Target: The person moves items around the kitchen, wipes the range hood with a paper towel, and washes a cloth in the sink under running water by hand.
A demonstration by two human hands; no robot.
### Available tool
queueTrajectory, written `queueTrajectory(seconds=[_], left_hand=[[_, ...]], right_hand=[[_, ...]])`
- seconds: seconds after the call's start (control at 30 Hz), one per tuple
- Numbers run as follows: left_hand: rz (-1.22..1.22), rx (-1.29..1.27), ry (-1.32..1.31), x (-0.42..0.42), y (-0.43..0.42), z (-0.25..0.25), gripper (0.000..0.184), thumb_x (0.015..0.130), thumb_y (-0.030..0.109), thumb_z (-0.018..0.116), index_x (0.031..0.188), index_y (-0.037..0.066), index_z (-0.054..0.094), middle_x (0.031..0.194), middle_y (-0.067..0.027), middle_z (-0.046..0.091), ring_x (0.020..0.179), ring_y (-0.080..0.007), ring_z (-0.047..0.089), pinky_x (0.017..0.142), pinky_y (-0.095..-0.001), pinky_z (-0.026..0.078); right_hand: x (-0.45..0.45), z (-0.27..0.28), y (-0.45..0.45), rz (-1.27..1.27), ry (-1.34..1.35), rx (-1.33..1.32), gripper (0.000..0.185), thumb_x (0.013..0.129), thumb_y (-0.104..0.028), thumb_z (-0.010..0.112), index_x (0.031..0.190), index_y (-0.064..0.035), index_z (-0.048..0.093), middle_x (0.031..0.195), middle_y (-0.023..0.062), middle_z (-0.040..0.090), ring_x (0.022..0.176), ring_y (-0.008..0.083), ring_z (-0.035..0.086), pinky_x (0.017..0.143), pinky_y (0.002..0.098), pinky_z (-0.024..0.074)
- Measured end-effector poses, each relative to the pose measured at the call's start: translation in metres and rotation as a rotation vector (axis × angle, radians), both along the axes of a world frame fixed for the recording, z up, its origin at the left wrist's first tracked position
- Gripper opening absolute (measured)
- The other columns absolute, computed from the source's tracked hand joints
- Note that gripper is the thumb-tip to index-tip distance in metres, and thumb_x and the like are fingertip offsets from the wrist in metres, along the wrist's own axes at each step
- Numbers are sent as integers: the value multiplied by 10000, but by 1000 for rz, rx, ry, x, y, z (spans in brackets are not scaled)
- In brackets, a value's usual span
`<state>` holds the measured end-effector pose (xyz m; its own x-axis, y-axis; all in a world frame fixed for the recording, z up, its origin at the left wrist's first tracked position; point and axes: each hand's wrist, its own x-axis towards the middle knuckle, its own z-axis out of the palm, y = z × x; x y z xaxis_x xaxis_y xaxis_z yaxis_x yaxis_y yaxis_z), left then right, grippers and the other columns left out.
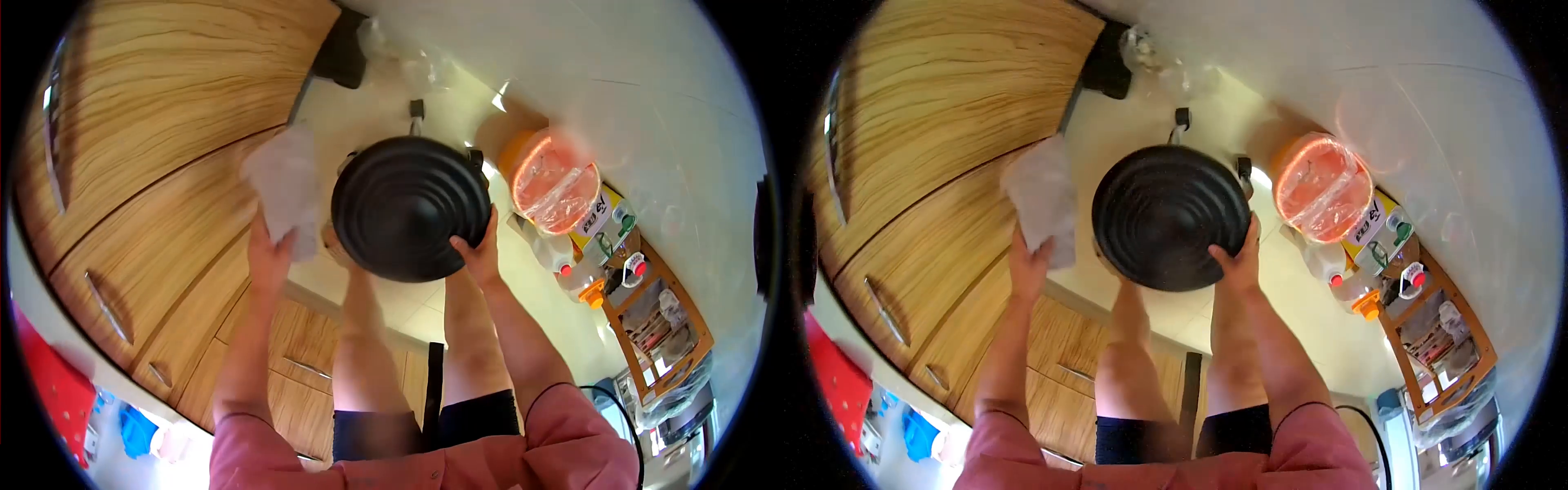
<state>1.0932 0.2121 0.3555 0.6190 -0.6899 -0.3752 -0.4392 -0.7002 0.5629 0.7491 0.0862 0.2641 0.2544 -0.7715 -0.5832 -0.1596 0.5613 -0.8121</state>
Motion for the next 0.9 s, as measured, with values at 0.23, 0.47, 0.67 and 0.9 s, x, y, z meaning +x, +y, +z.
queueTrajectory(seconds=[0.23, 0.47, 0.67, 0.9], left_hand=[[-855, 252, -226, 29, -169, -121, 761, 757, 116, 700, 1435, 228, 372, 1227, -133, 539, 1033, -356, 575, 851, -427, 496], [-994, 33, 134, -81, -258, -206, 794, 793, 187, 714, 1475, 174, 308, 1398, -169, 435, 1191, -354, 521, 976, -380, 444], [-569, 31, 312, -63, -204, -205, 625, 871, 285, 653, 1387, 27, 413, 1362, -218, 487, 1261, -336, 481, 1037, -361, 389], [598, 434, 838, -28, 18, -103, 753, 954, 578, 399, 1447, 12, 334, 1493, -137, 340, 1365, -269, 335, 1121, -364, 257]], right_hand=[[-38, -22, 68, 105, 334, 54, 1040, 676, -78, 813, 1509, -151, 194, 1272, 187, 442, 1210, 332, 464, 1031, 393, 389], [-19, -20, 66, 291, 414, 1, 1035, 640, -128, 839, 1492, -173, 253, 1247, 188, 457, 1169, 354, 481, 997, 392, 418], [-16, -24, 76, 201, 419, 0, 1063, 588, -147, 874, 1473, -107, 287, 1281, 200, 467, 1203, 357, 467, 1022, 405, 394], [-22, -33, 86, 143, 246, 349, 940, 537, -147, 911, 1343, -4, 450, 1219, 139, 564, 1152, 240, 527, 1002, 339, 409]])
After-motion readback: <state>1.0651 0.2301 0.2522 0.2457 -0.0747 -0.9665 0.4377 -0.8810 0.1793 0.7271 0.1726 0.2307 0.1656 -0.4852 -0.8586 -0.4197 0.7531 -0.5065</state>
